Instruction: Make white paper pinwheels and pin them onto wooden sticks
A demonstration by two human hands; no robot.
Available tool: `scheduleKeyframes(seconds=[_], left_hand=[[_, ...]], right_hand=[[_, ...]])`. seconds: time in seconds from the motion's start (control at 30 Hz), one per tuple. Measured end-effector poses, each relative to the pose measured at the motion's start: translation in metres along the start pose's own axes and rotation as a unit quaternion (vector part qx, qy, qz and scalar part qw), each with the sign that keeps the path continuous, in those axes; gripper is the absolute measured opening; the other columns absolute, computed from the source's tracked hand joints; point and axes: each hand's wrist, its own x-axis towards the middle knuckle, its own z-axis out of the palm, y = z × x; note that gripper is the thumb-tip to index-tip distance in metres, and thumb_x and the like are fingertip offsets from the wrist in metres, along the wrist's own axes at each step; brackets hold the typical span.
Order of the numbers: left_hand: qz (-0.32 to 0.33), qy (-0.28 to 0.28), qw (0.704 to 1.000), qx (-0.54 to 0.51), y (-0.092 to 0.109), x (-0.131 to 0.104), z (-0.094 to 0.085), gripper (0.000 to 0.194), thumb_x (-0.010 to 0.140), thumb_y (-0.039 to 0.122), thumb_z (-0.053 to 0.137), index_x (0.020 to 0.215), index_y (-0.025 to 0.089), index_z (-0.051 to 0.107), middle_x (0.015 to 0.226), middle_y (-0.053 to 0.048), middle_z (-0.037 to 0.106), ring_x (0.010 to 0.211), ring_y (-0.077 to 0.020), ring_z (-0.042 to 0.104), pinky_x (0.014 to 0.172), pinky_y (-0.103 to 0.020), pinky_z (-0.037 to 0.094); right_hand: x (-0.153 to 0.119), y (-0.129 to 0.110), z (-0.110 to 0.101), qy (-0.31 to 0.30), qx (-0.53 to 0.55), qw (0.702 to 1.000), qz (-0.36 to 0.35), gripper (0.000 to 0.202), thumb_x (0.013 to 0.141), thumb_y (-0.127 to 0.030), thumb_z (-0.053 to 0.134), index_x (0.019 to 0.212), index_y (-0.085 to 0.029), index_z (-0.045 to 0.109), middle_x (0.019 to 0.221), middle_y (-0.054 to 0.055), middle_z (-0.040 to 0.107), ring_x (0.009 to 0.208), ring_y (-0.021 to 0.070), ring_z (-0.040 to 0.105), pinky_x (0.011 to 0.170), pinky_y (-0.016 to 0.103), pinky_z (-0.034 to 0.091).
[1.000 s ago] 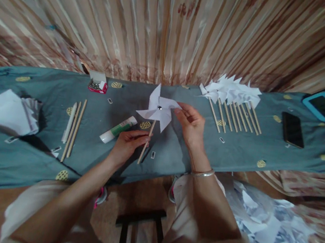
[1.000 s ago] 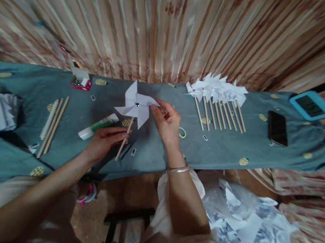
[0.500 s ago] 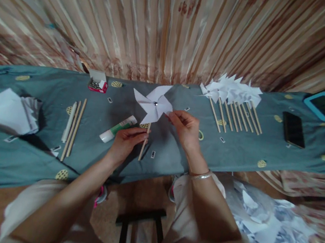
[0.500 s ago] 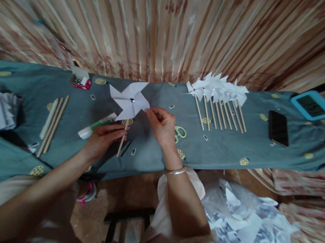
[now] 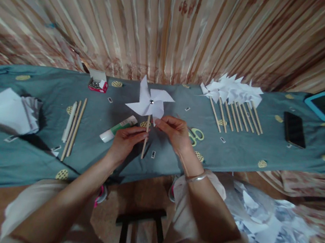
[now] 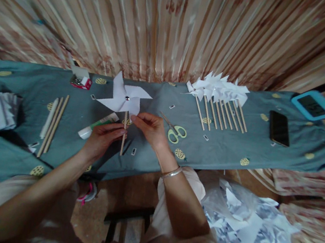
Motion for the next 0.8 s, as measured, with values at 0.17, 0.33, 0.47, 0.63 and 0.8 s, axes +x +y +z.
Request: scheduleKeyframes(seconds=[0.17,0.33,0.47,0.63,0.8], left_hand=[[0.003,-0.002,1.0,0.002,-0.0014,-0.0005,0.0006,0.036,0.055,0.036,0.091,0.082,0.017,0.08,0.079,-0.004,0.075,0.07,-0.0161,0.066,0.078,-0.033,0.056],[0.0,0.002,1.0,0.001,-0.0024,0.0003,0.0009,0.037,0.052,0.038,0.092,0.082,0.017,0.08,0.078,-0.004,0.075,0.07,-0.0169,0.067,0.079,-0.034,0.055],[0.003,-0.001,1.0,-0.003,-0.0026,0.0007,0.0017,0.038,0.052,0.037,0.092,0.082,0.017,0.08,0.077,-0.004,0.076,0.07,-0.0164,0.067,0.079,-0.033,0.055],[0.008,-0.004,1.0,0.005,-0.0015,-0.0011,0.0022,0.036,0.054,0.037,0.092,0.083,0.018,0.081,0.077,-0.004,0.075,0.07,-0.0165,0.067,0.079,-0.033,0.056],[0.006,-0.007,1.0,0.002,-0.0008,-0.001,0.0008,0.034,0.055,0.035,0.091,0.083,0.018,0.081,0.077,-0.003,0.075,0.069,-0.0158,0.067,0.077,-0.031,0.056]], right_hand=[[-0.0007,0.0009,0.0041,-0.016,0.002,1.0,0.004,0.048,0.054,-0.066,0.082,0.055,-0.021,0.066,0.057,-0.004,0.057,0.06,0.0113,0.049,0.061,0.026,0.043],[-0.0005,0.0026,0.0064,-0.027,0.01,1.0,-0.011,0.044,0.058,-0.064,0.082,0.057,-0.022,0.068,0.064,-0.002,0.064,0.067,0.0138,0.056,0.07,0.029,0.047],[-0.0008,0.0051,0.0081,-0.029,0.005,0.999,-0.039,0.037,0.063,-0.058,0.081,0.059,-0.023,0.071,0.072,-0.001,0.067,0.074,0.0152,0.06,0.075,0.03,0.048],[-0.0007,0.0068,0.0091,-0.028,-0.021,0.998,-0.05,0.037,0.065,-0.055,0.082,0.055,-0.022,0.069,0.065,-0.001,0.062,0.068,0.0135,0.056,0.067,0.029,0.045],[-0.0012,0.0057,0.0102,-0.033,-0.057,0.996,-0.067,0.037,0.07,-0.055,0.079,0.057,-0.022,0.07,0.065,0.0,0.061,0.066,0.0137,0.055,0.063,0.029,0.043]])
